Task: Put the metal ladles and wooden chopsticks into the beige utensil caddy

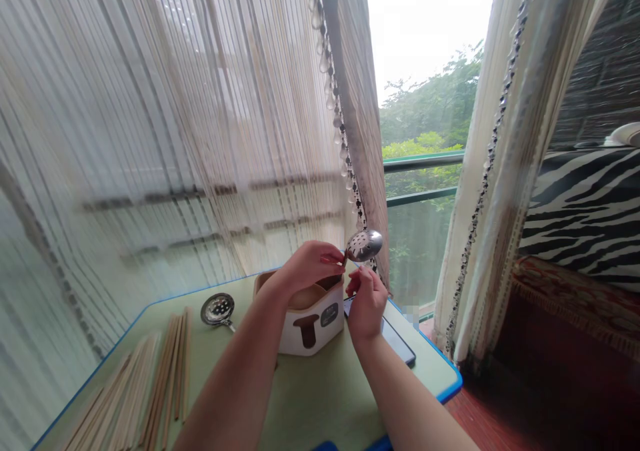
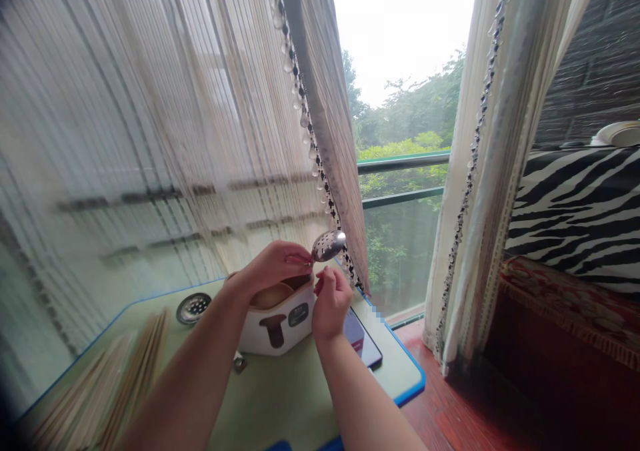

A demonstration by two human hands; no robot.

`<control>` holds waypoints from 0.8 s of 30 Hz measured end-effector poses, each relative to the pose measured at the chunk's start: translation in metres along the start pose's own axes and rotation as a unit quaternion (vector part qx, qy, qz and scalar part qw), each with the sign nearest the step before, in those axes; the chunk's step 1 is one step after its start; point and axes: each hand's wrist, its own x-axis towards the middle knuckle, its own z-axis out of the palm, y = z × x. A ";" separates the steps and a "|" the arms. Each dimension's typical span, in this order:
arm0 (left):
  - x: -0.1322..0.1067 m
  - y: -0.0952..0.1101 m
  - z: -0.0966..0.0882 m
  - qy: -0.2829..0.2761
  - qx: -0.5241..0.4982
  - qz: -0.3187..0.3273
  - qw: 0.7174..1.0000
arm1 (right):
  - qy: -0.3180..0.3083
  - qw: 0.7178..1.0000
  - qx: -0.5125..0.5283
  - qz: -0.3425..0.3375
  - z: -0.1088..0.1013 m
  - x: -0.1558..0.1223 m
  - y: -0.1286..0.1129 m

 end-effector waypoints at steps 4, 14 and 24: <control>-0.001 0.003 0.001 0.023 0.022 0.041 0.999 | -0.001 1.000 -0.001 0.002 0.000 -0.001 0.000; -0.001 0.015 0.000 -0.065 0.178 -0.018 0.982 | -0.004 1.000 0.002 0.013 0.001 -0.001 -0.001; -0.005 0.016 -0.002 -0.111 0.182 -0.018 0.977 | 0.001 1.000 -0.005 -0.005 0.002 -0.002 0.003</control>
